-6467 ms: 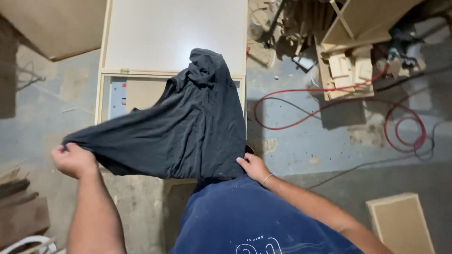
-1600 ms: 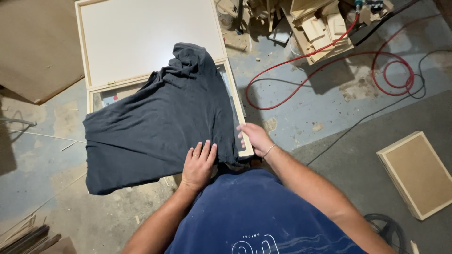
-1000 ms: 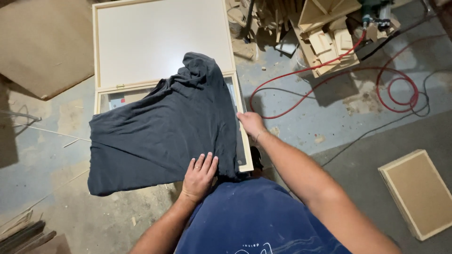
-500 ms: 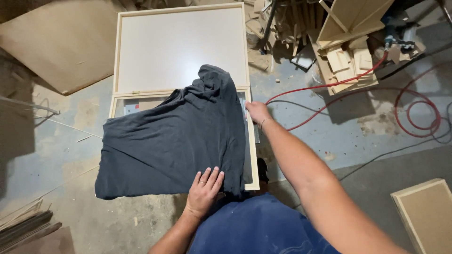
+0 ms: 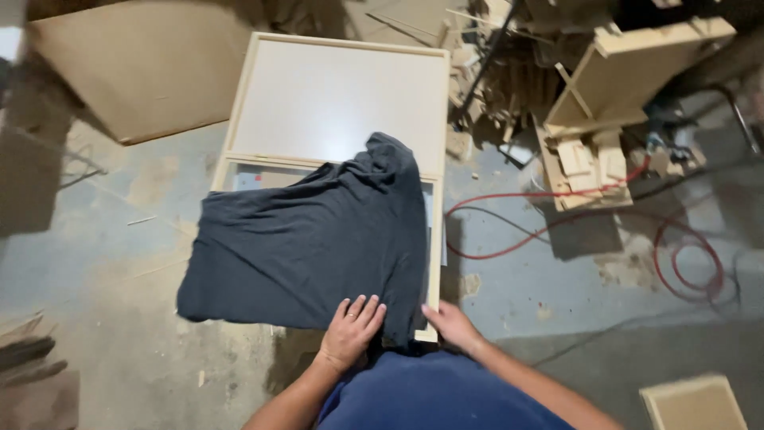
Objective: The person is preparing a wooden frame by placing a black cloth inside and fitting the backing board.
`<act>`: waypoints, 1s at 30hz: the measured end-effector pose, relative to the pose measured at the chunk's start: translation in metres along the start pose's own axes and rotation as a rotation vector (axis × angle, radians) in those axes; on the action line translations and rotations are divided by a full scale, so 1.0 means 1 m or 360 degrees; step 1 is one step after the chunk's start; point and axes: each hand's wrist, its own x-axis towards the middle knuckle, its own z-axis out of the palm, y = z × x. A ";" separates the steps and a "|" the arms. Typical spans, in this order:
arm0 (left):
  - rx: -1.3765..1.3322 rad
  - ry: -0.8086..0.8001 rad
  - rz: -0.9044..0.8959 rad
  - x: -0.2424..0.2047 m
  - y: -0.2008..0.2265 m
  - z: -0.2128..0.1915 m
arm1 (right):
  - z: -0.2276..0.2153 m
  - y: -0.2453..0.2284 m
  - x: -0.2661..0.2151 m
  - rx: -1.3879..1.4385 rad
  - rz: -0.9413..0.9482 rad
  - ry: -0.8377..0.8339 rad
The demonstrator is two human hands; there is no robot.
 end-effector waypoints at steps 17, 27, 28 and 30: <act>-0.0028 0.0133 0.0019 -0.001 0.001 0.005 | -0.020 -0.064 -0.034 -0.1501 -0.1166 0.0692; 0.0072 0.0020 0.0068 -0.027 -0.001 0.053 | -0.027 -0.097 0.056 -0.2098 -0.1565 0.0275; 0.0075 0.0025 0.0066 -0.028 -0.001 0.056 | -0.030 -0.104 0.058 -0.2103 -0.1569 0.0278; 0.0045 -0.0045 -0.0019 -0.030 0.002 0.059 | -0.036 -0.118 0.062 -0.1809 -0.2007 0.0131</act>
